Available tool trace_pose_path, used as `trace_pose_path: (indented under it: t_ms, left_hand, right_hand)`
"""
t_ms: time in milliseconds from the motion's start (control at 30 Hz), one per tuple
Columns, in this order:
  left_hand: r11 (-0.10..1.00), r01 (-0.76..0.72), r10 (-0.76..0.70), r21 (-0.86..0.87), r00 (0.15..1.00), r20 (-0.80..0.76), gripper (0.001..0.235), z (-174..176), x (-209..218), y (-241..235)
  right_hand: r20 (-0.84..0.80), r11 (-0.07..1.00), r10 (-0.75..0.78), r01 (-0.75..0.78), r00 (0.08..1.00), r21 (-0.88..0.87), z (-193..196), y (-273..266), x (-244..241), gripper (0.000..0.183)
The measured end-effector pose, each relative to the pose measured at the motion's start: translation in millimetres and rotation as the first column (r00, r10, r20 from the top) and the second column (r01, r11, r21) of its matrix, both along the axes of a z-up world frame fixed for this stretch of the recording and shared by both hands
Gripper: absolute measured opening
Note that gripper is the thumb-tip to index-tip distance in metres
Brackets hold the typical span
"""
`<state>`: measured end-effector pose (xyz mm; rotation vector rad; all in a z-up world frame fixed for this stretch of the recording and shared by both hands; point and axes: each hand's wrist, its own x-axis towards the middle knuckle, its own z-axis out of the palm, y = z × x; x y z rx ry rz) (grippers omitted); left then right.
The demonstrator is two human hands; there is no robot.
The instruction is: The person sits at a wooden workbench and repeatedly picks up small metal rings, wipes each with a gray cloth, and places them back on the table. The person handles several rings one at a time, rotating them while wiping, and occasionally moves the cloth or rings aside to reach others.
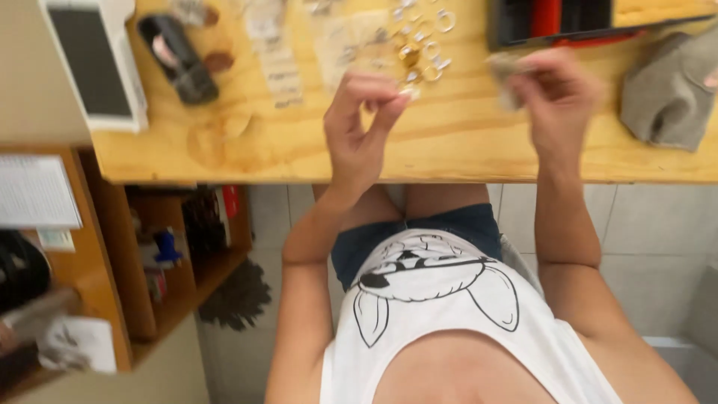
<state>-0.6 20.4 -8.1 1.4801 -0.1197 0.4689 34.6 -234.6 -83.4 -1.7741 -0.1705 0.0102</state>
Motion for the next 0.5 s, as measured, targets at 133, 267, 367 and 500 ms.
trace_pose_path:
  t_ms: [133,267,367,500]
  left_hand:
    - [0.989,0.145,-0.142,-0.018,0.983,0.115,0.006,28.1,4.2,-4.4]
    - [0.977,0.201,-0.194,-0.071,0.977,0.091,0.006,45.8,-2.3,-13.0]
    - [0.968,0.234,-0.223,-0.088,0.968,0.114,0.009,51.9,-8.3,-15.2]
    - [0.984,0.176,-0.169,-0.029,0.972,0.161,0.005,47.5,-13.8,-17.9]
  right_hand:
    - [0.58,0.97,-0.242,0.191,0.778,0.149,93.4,68.9,-7.3,0.021]
    - [0.807,0.931,-0.358,0.245,0.47,0.27,83.0,107.3,-18.1,0.021]
    - [0.793,0.909,-0.417,0.199,0.444,0.367,48.5,104.5,-27.6,0.015]
    - [0.813,0.945,-0.317,0.241,0.488,0.223,68.2,101.9,-30.3,0.021]
